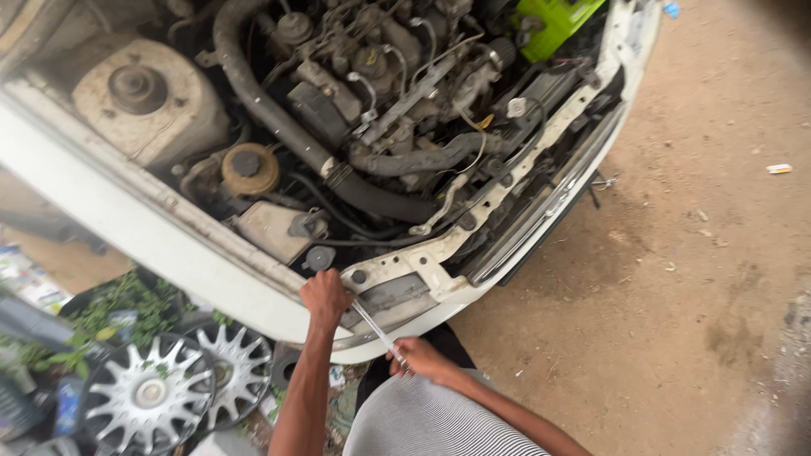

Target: The person uses a wrench to loosen bolts on the front frame of a vehicle engine bay.

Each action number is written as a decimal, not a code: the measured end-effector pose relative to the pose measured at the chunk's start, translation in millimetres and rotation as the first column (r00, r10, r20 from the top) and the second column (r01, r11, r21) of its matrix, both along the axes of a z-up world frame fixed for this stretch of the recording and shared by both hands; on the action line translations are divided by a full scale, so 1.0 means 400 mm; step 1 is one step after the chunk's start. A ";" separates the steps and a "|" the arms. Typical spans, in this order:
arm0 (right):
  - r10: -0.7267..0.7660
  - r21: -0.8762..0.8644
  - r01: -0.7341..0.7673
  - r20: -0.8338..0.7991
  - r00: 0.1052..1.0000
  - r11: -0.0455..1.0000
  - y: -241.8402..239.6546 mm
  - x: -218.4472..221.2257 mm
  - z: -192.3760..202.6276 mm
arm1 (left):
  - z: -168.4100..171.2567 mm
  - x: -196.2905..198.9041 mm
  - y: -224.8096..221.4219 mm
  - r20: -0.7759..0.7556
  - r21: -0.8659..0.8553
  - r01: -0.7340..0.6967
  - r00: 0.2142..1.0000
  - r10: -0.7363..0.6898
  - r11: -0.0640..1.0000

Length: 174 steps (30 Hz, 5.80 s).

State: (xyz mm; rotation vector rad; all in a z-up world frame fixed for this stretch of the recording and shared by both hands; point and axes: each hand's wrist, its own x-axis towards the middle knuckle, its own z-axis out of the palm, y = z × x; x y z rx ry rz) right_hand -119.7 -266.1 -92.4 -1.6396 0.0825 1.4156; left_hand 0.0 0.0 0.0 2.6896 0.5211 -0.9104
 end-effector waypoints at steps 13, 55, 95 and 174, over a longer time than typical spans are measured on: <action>-0.068 -0.032 0.064 -0.149 0.987 0.997 0.190 -0.041 0.204 | -0.098 -0.063 0.031 0.281 -0.005 -0.005 0.960 0.006 1.000; -0.149 -0.043 0.152 0.061 0.987 0.987 -0.022 -0.011 -0.028 | -0.059 -0.058 -0.011 0.297 0.017 -0.063 0.953 0.055 0.998; 0.243 -0.359 -0.098 0.385 0.890 0.928 0.434 -0.035 0.173 | -0.176 -0.129 0.012 0.352 -0.130 -0.258 0.891 0.287 0.957; -0.326 -0.432 0.429 0.295 0.898 0.793 0.387 0.241 0.227 | 0.098 0.155 0.037 0.713 -0.205 -0.234 0.629 0.309 0.950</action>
